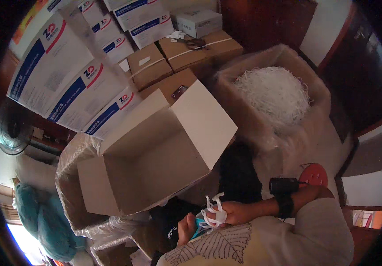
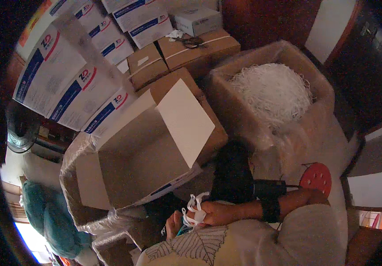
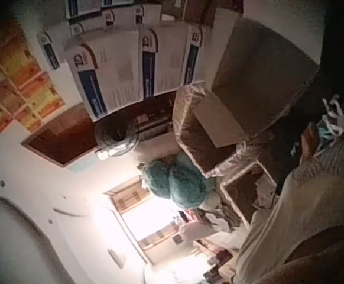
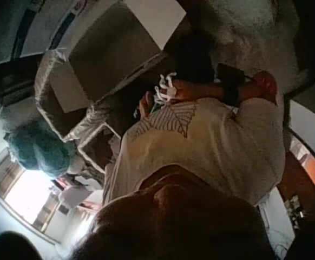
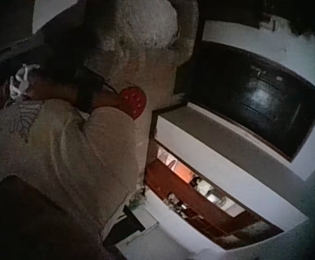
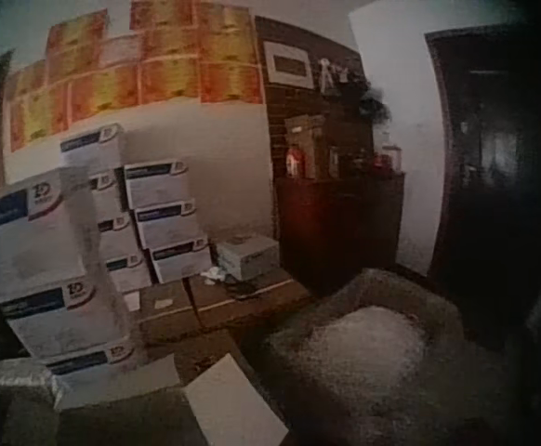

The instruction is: Unpack and inspect protective face masks from boxes and bags.

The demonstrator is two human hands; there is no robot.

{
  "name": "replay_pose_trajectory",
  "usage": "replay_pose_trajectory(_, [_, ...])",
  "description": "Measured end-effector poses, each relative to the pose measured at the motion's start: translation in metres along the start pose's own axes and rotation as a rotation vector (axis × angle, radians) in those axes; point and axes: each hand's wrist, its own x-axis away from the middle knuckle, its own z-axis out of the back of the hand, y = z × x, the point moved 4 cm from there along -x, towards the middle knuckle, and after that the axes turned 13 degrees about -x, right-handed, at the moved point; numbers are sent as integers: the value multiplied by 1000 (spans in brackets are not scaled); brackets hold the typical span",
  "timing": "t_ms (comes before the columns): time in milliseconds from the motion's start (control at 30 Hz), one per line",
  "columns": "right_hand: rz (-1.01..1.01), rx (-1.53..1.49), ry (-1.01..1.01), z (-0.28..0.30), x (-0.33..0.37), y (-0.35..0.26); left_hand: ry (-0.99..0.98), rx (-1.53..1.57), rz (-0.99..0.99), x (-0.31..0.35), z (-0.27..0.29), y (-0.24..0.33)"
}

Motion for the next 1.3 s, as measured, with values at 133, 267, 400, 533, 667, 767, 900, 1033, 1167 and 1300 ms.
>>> replay_pose_trajectory(133, [23,16,33,-2,12,-12,-110,189,55,3,-7,-6])
replay_pose_trajectory(267, [98,88,47,10,12,5,-44,50,-60,3,-20,-45])
replay_pose_trajectory(400, [402,-179,288,37,62,-44,172,450,248,9,-12,-143])
replay_pose_trajectory(533, [628,-301,518,97,114,-108,337,562,404,12,-6,-126])
replay_pose_trajectory(667, [767,247,1231,146,135,-141,413,792,549,12,13,-69])
replay_pose_trajectory(767, [764,829,1517,245,178,-170,130,1170,143,9,35,-95])
replay_pose_trajectory(900, [-473,1358,1286,326,174,-136,623,1299,38,3,111,-102])
replay_pose_trajectory(1033, [-106,1303,1241,332,172,-141,650,927,-4,-30,225,-199])
replay_pose_trajectory(1167, [-326,1686,777,338,142,-142,1197,1091,609,-65,299,-269])
replay_pose_trajectory(1300, [-121,1046,872,166,86,-211,1121,568,823,-51,333,-285])
